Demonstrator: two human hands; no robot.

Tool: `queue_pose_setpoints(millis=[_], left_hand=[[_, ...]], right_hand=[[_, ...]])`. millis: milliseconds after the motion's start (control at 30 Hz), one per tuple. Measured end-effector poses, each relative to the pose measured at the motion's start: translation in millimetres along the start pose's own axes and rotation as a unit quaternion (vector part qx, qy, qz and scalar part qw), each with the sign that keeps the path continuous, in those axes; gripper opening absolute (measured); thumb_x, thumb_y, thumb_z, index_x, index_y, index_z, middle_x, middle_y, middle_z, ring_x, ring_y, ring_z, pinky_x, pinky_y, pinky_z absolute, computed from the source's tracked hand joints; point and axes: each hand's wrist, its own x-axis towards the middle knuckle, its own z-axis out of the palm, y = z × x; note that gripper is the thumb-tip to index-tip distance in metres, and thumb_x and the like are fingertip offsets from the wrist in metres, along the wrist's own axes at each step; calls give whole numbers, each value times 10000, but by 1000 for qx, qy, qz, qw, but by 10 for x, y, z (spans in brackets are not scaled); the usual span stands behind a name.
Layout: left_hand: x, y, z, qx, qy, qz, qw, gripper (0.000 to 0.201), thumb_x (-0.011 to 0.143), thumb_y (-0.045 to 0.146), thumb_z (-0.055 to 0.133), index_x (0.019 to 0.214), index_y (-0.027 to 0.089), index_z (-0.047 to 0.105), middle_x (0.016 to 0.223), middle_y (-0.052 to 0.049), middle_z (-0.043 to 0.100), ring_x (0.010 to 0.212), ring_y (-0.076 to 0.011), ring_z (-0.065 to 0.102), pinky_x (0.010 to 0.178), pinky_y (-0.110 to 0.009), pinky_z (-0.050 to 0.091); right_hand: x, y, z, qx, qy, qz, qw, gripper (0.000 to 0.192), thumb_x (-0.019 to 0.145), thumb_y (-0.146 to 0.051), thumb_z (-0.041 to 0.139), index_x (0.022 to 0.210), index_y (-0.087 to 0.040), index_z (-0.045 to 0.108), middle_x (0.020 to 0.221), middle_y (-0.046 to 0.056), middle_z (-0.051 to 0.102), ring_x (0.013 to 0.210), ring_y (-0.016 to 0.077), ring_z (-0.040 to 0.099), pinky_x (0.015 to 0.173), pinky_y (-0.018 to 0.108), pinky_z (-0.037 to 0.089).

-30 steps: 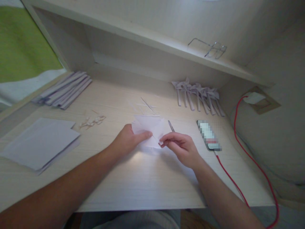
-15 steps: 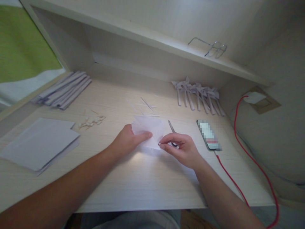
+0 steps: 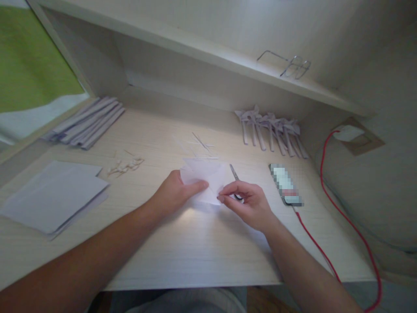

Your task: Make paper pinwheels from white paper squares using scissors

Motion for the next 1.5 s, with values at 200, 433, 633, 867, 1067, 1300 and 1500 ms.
queue_pose_setpoints(millis=[200, 433, 633, 867, 1067, 1300, 1500], left_hand=[[4, -20, -6, 26, 4, 8, 1000, 392, 763, 378, 753, 1075, 141, 768, 1048, -105, 792, 967, -307, 713, 841, -382, 548], [-2, -31, 5, -4, -4, 4, 1000, 406, 785, 430, 764, 1051, 124, 760, 1066, -126, 787, 928, -297, 717, 832, -390, 545], [0, -43, 15, 19, 15, -4, 1000, 402, 778, 423, 767, 1045, 123, 774, 1022, -115, 795, 893, -289, 718, 794, -375, 538], [-35, 49, 44, 5, 44, -20, 999, 320, 754, 380, 772, 949, 126, 783, 939, -96, 803, 821, -270, 725, 725, -339, 534], [21, 17, 1, -96, 94, -24, 991, 392, 710, 377, 823, 997, 117, 767, 1041, -149, 793, 934, -306, 732, 807, -360, 548], [71, -59, 9, -182, 79, -15, 980, 412, 697, 344, 844, 1028, 117, 753, 1051, -147, 784, 924, -308, 733, 833, -390, 559], [69, 0, -28, -191, 97, -10, 977, 373, 691, 328, 843, 997, 131, 760, 1029, -127, 785, 890, -288, 733, 790, -366, 562]], right_hand=[[1, 18, 36, 37, 16, 4, 999, 64, 824, -176, 752, 826, -198, 692, 769, 15, 703, 709, 151, 645, 656, 282, 518], [1, 9, 50, 72, 16, 8, 997, 108, 846, -155, 727, 840, -206, 633, 780, 2, 682, 727, 143, 650, 677, 275, 524], [-7, 16, 44, 78, 10, 6, 997, 111, 864, -154, 697, 836, -208, 605, 802, 6, 678, 750, 147, 659, 700, 283, 528], [26, 75, 15, 10, 19, 26, 999, 74, 913, -255, 651, 892, -211, 596, 802, 7, 648, 724, 148, 616, 660, 275, 476], [124, 137, -412, -309, 15, 194, 931, 262, 821, -418, 723, 692, -206, 638, 655, 17, 651, 608, 165, 557, 560, 290, 337], [132, 196, -518, -396, -70, 292, 868, 232, 770, -437, 708, 734, -211, 746, 718, 73, 725, 646, 200, 607, 556, 303, 306], [130, 219, -484, -377, -68, 300, 874, 165, 707, -357, 697, 654, -203, 717, 606, 54, 674, 571, 188, 570, 523, 306, 286]])
